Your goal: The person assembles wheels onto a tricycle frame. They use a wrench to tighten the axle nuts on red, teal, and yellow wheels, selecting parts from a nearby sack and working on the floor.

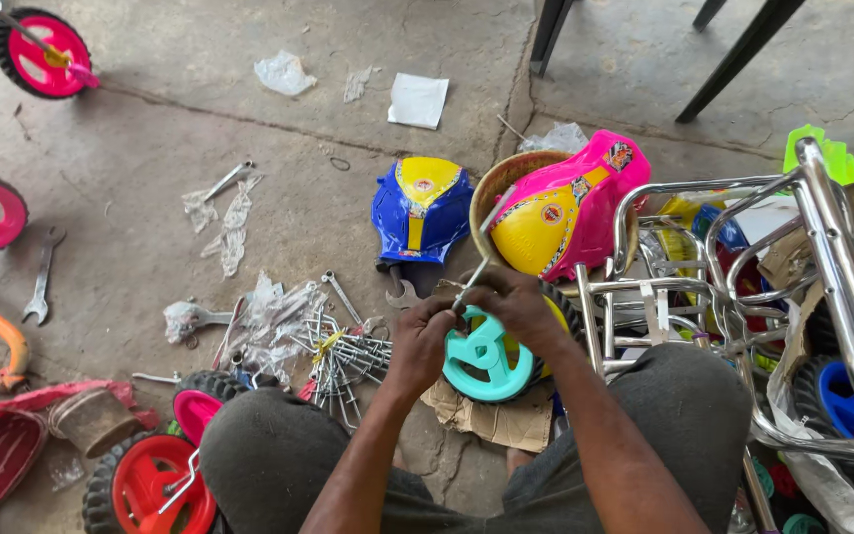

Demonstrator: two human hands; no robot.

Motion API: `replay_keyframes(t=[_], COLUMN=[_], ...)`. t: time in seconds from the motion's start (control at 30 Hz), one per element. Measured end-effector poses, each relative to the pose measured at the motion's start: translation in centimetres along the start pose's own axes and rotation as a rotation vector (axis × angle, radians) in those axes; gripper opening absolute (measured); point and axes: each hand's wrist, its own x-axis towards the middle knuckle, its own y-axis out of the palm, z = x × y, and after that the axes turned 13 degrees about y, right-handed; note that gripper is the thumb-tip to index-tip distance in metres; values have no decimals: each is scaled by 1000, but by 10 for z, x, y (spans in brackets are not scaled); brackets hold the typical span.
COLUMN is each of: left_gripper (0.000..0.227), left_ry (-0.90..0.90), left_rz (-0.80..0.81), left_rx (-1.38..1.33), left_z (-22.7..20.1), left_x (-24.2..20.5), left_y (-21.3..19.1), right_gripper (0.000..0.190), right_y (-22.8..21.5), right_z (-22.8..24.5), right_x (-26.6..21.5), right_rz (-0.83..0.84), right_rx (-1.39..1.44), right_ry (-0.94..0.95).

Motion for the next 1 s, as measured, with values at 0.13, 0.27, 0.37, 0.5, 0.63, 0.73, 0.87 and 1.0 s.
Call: replay_keyframes(t=[0.13,0.27,0.37,0.5,0.63,0.73,0.87,1.0], left_gripper=[29,28,28,29,31,34,36,35], left_ry=[-59,-25,-90,-70,-131,-147,-121,-164], left_rz=[-21,-6,-28,-1,-22,-5,37,-18], left_rx=[-22,54,-19,44,9,29,51,-17], left_z=[3,7,7,2,-2,-6,-1,3], left_x=[0,4,-6,5,-1,4,3,3], left_y=[-5,1,-1,-6,-9,-11,-6,-8], right_gripper=[35,33,36,34,28,30,33,44], right_y=[9,1,4,2,7,8,3,3], right_z=[1,6,2,2,-9,-10,-12,-11], right_x=[4,4,3,16,16,18,17,20], right_rz=[-156,-28,-229,-192,-118,-75,-161,-187], right_rx=[-386,-53,-475,-255,-174,31,-306,-270], right_ry=[-23,48,59,99,-23,28,23,-5])
